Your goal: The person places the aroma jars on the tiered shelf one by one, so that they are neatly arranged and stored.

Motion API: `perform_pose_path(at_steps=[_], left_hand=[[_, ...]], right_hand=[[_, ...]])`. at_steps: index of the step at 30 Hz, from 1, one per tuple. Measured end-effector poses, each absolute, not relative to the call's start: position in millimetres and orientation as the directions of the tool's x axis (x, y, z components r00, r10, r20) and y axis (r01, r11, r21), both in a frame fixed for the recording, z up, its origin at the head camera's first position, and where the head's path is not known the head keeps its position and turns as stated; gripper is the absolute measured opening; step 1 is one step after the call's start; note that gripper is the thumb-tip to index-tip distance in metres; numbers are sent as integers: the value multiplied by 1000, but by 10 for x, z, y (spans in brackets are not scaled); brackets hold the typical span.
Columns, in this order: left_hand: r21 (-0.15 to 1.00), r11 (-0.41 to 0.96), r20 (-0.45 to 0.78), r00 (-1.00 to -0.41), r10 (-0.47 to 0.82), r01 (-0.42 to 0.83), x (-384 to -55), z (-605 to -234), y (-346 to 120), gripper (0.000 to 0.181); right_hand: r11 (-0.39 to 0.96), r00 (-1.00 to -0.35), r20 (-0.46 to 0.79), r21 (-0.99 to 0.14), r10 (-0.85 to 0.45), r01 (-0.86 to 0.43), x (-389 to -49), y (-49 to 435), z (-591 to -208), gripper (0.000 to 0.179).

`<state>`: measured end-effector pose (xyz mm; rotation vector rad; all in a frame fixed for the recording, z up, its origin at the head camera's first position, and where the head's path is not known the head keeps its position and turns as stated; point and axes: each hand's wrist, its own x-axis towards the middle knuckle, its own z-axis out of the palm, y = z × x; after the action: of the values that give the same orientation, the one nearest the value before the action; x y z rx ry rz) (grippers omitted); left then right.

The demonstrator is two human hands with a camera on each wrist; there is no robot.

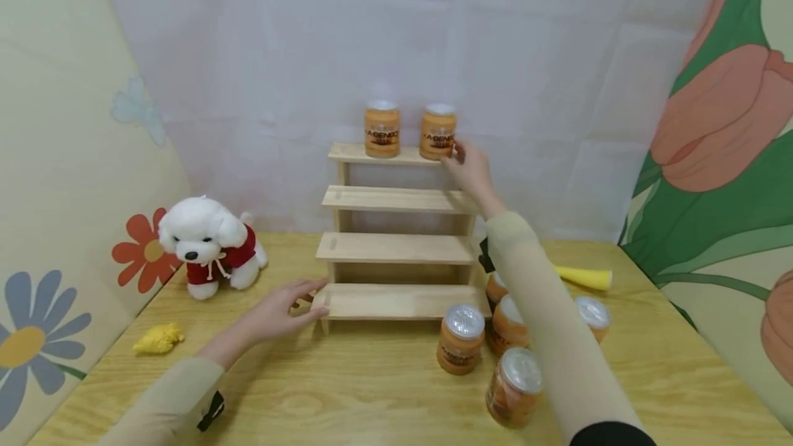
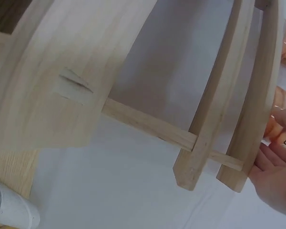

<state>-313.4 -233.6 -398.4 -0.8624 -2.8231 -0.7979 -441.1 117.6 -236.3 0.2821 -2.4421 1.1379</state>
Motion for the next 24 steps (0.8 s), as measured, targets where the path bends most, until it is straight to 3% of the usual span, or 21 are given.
perform_pose_path(at_steps=[15, 24], left_hand=[[458, 711, 229, -844, 485, 533, -3203, -3920, -2335, 62], [459, 712, 227, -845, 484, 531, -3274, -3916, -2343, 63]], right_hand=[[522, -917, 380, -761, -124, -386, -4187, 1587, -2297, 54], [554, -882, 441, -699, -166, -453, -3964, 1879, -2327, 40]])
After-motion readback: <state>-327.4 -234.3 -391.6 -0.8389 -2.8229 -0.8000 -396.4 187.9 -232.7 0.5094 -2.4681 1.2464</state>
